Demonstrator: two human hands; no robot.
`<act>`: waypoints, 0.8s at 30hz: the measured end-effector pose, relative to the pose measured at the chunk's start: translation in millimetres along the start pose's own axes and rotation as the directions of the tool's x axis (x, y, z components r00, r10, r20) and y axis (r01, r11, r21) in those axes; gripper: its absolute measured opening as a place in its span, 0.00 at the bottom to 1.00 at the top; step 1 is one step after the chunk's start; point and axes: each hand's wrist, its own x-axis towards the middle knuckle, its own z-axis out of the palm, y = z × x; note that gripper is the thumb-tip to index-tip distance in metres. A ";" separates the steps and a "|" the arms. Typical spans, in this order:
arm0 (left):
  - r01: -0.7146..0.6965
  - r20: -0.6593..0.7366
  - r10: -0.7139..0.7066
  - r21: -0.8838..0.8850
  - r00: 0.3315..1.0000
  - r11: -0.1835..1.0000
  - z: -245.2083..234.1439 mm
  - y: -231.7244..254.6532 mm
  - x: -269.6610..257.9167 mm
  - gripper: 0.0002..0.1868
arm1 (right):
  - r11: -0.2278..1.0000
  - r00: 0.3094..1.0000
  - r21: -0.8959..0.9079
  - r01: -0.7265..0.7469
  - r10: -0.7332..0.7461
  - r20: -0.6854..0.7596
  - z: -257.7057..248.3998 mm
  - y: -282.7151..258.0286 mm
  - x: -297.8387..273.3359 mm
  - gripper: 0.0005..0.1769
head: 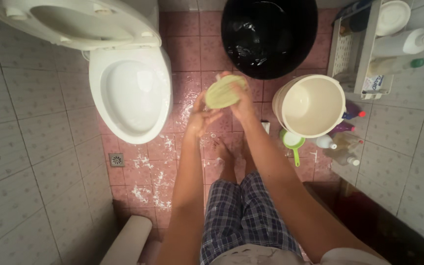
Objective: The person prepares a cleaning solution in a small container, rinses a cloth in a bucket, and then uses a sponge and the solution to scrub the bathroom sink and faucet.
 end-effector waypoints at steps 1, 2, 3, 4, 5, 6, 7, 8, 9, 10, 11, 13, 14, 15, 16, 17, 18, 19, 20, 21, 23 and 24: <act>0.139 -0.068 -0.145 -0.090 0.987 0.986 -5.2 -0.3 -0.9 0.38 | 0.949 0.998 -0.312 -0.038 0.053 0.043 6.9 -4.7 -2.1 0.22; 0.181 -0.039 -0.193 -0.208 0.980 0.961 -5.4 -4.1 3.2 0.33 | 0.801 0.991 -0.596 -0.060 0.121 0.064 13.5 -9.2 -6.9 0.21; 0.223 -0.005 -0.237 -0.321 0.972 0.921 -5.3 -8.0 10.8 0.31 | 0.570 0.979 -0.820 -0.061 0.193 0.061 20.5 -11.4 -12.0 0.19; 0.260 0.030 -0.275 -0.430 0.961 0.864 -6.7 -13.1 19.0 0.33 | 0.447 0.955 -0.867 0.219 0.084 0.285 27.5 -9.6 -17.5 0.17; 0.229 0.092 -0.209 -0.419 0.974 0.879 -9.1 -18.7 29.6 0.32 | 0.288 0.862 -0.828 0.481 0.015 0.506 33.1 -5.5 -23.2 0.14; 0.189 0.153 -0.137 -0.411 0.979 0.892 -12.1 -22.8 43.9 0.32 | 0.110 0.706 -0.702 0.704 -0.006 0.708 35.6 -1.2 -27.0 0.13; 0.148 0.213 -0.065 -0.405 0.975 0.902 -15.0 -27.4 58.2 0.31 | 0.282 0.787 -0.748 0.601 -0.043 0.616 34.7 2.7 -31.8 0.10; 0.114 0.148 -0.065 -0.348 0.987 0.931 -14.5 -30.5 75.3 0.27 | 0.448 0.856 -0.753 0.482 -0.057 0.514 32.1 7.6 -34.8 0.08; 0.082 0.082 -0.061 -0.287 0.995 0.954 -10.4 -33.5 91.3 0.23 | 0.601 0.914 -0.720 0.348 -0.046 0.403 27.9 12.2 -36.1 0.06; 0.057 0.014 -0.055 -0.221 0.998 0.974 -8.2 -37.6 97.3 0.19 | 0.649 0.961 -0.713 0.266 -0.125 0.245 23.0 17.0 -36.2 0.05; -0.021 0.014 0.025 -0.226 1.000 0.974 -6.0 -41.3 96.4 0.17 | 0.700 0.979 -0.689 0.189 -0.190 0.075 18.0 20.7 -33.8 0.05; -0.172 0.020 0.181 -0.232 0.983 0.957 5.3 -38.2 91.4 0.12 | 0.854 0.966 -0.511 0.098 -0.205 -0.159 9.4 24.5 -24.3 0.06; -0.216 -0.046 0.212 -0.100 0.976 0.971 11.5 -33.1 86.6 0.10 | 0.931 0.964 -0.357 0.076 -0.160 -0.211 4.8 24.8 -18.0 0.06; -0.248 -0.108 0.250 0.037 0.962 0.968 18.3 -26.5 80.8 0.08 | 0.980 0.961 -0.192 0.057 -0.105 -0.255 0.5 25.2 -12.5 0.06; -0.265 -0.164 0.293 0.174 0.942 0.948 26.0 -18.7 74.5 0.06 | 0.990 0.964 -0.125 0.059 -0.089 -0.251 -4.0 25.0 -9.4 0.09; -0.324 -0.138 0.375 0.290 0.917 0.900 32.5 -10.2 67.1 0.05 | 0.996 0.967 -0.057 0.061 -0.073 -0.245 -8.5 25.6 -7.3 0.11; -0.375 -0.102 0.447 0.400 0.889 0.837 37.7 -3.8 57.6 0.05 | 0.998 0.969 0.009 0.061 -0.057 -0.242 -13.3 27.0 -6.2 0.14; -0.419 -0.058 0.512 0.501 0.857 0.757 42.2 1.7 48.0 0.05 | 0.997 0.942 0.071 0.004 0.020 -0.335 -17.2 29.9 -3.4 0.13; -0.473 0.011 0.571 0.573 0.821 0.669 47.1 7.9 40.3 0.04 | 0.989 0.903 0.139 -0.043 0.098 -0.419 -19.9 33.3 2.3 0.12; -0.523 0.086 0.620 0.635 0.780 0.569 51.4 13.1 33.6 0.05 | 0.975 0.851 0.209 -0.081 0.177 -0.494 -23.4 35.8 7.7 0.12; -0.565 0.204 0.640 0.705 0.741 0.429 55.8 19.9 20.9 0.06 | 0.934 0.873 0.249 -0.258 0.335 -0.355 -31.6 42.1 14.7 0.17; -0.565 0.243 0.619 0.723 0.747 0.397 56.6 20.5 15.1 0.06 | 0.903 0.867 0.260 -0.343 0.410 -0.282 -37.2 45.0 14.4 0.19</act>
